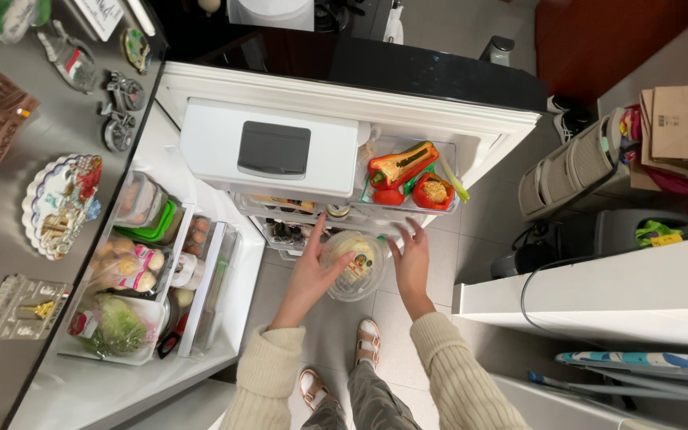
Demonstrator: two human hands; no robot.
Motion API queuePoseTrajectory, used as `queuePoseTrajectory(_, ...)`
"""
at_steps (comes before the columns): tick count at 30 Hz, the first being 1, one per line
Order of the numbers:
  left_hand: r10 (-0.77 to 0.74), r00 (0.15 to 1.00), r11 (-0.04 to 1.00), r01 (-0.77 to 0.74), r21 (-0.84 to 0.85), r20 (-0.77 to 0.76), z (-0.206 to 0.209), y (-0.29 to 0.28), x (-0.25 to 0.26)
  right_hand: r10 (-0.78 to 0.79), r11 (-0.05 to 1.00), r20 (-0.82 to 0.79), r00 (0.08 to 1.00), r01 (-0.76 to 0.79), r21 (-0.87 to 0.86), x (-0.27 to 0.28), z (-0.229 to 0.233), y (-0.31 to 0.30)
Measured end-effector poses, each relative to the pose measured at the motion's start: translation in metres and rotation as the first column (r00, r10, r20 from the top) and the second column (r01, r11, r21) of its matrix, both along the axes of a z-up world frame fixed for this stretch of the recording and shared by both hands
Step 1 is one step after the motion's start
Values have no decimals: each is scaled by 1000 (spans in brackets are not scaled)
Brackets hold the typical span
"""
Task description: The person puts food containers and beverage cans into the refrigerator one by one after selecting them from a kitchen counter.
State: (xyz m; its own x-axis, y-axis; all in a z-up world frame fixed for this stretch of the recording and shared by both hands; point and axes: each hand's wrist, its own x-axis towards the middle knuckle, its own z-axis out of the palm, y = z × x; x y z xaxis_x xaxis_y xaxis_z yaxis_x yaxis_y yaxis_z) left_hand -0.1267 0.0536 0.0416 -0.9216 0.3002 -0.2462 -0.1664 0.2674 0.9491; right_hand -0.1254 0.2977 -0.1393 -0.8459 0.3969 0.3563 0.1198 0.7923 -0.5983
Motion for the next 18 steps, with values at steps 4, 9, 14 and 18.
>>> queuePoseTrajectory(4, 96, 989, 995, -100, 30, 110, -27, -18, 16, 53, 985, 79, 995, -65, 159, 2, -14, 9)
queuePoseTrajectory(9, 305, 929, 949, -315, 16, 210, -27, -42, 39, 35, 977, 54, 998, -46, 208, -6, -20, 18)
queuePoseTrajectory(14, 436, 819, 830, -526, 185, 372, -61, -60, 60, -36, 963, 30, 999, 27, 267, -6, -23, 20)
queuePoseTrajectory(18, 485, 800, 772, -581, 257, 353, -67, -84, 74, -18, 985, -107, 994, 36, 171, -15, -25, 16)
